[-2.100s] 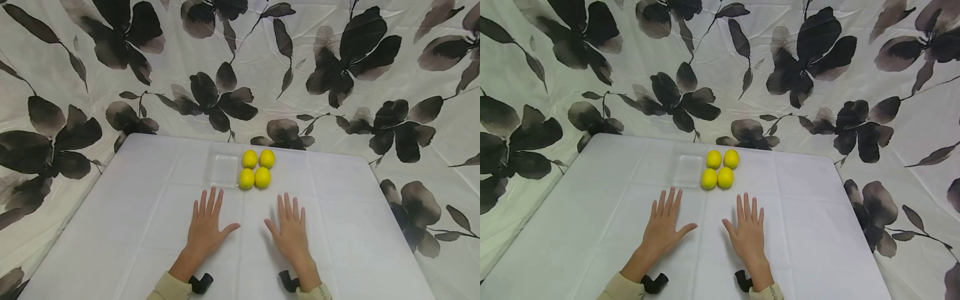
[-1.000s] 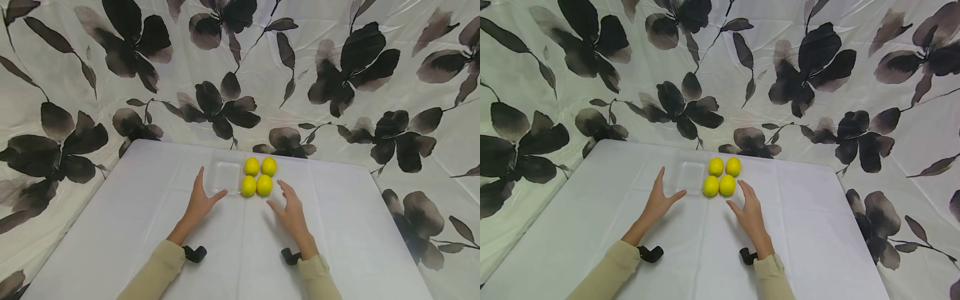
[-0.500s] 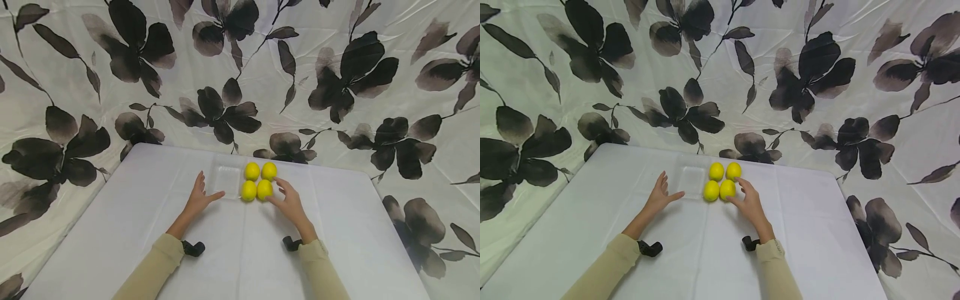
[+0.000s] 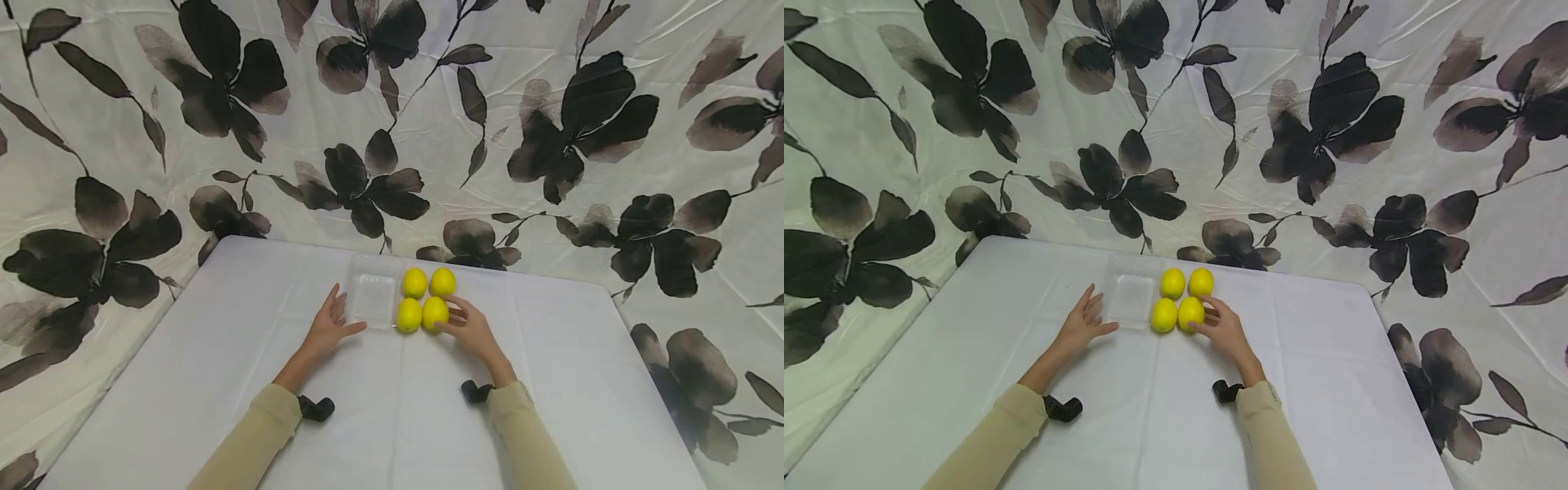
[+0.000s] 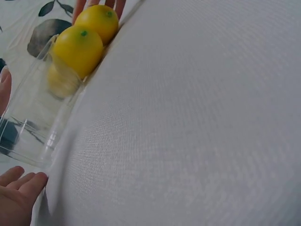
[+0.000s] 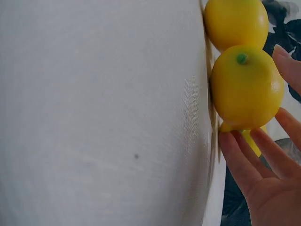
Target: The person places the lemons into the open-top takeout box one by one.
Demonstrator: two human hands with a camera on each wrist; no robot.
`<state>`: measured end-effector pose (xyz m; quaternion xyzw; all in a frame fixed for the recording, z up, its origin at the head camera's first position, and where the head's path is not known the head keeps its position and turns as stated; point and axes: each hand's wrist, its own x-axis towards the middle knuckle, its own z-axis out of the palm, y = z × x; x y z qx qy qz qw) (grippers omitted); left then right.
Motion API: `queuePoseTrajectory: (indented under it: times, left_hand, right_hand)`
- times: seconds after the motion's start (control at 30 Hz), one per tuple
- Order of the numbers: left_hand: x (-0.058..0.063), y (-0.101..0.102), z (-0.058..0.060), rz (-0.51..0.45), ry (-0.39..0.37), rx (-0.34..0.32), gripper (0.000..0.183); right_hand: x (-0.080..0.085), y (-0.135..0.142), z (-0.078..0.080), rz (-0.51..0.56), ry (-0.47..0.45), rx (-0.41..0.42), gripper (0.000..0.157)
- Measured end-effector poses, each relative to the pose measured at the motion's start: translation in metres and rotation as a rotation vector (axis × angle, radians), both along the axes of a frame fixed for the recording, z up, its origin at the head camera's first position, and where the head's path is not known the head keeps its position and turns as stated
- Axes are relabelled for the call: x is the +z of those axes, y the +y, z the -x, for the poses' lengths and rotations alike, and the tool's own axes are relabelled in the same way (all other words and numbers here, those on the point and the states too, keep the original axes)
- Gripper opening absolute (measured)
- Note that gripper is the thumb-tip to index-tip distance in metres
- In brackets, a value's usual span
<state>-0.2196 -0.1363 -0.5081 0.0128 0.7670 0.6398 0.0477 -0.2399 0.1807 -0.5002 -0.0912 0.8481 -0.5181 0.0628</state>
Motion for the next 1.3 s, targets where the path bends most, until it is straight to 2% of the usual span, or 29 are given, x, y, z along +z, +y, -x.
queuePoseTrajectory:
  times: [0.23, 0.5, 0.6, 0.77, 1.0, 1.2, 1.3]
  left_hand:
    - [0.0, -0.003, 0.001, -0.01, 0.02, -0.041, 0.098]
    - [-0.002, -0.004, 0.001, 0.041, 0.038, -0.047, 0.092]
    - [-0.003, -0.003, 0.0, 0.031, 0.044, -0.05, 0.091]
    - [-0.007, -0.003, 0.002, -0.016, 0.06, -0.055, 0.093]
    - [-0.008, 0.0, 0.002, -0.018, 0.05, -0.061, 0.097]
    - [-0.007, 0.001, 0.0, -0.016, 0.051, -0.056, 0.095]
    - [0.004, 0.002, -0.005, -0.033, 0.033, -0.066, 0.093]
  right_hand:
    - [0.001, -0.005, 0.004, -0.019, -0.004, 0.027, 0.067]
    - [0.001, -0.006, 0.004, -0.053, -0.015, -0.022, 0.064]
    - [0.007, -0.006, 0.005, -0.058, 0.013, -0.019, 0.063]
    - [0.025, -0.014, 0.007, -0.009, 0.044, 0.005, 0.061]
    - [0.046, -0.035, 0.012, 0.021, 0.055, 0.064, 0.061]
    - [0.057, -0.067, 0.019, 0.042, 0.038, 0.138, 0.06]
    - [0.057, -0.087, 0.023, 0.011, 0.066, 0.162, 0.058]
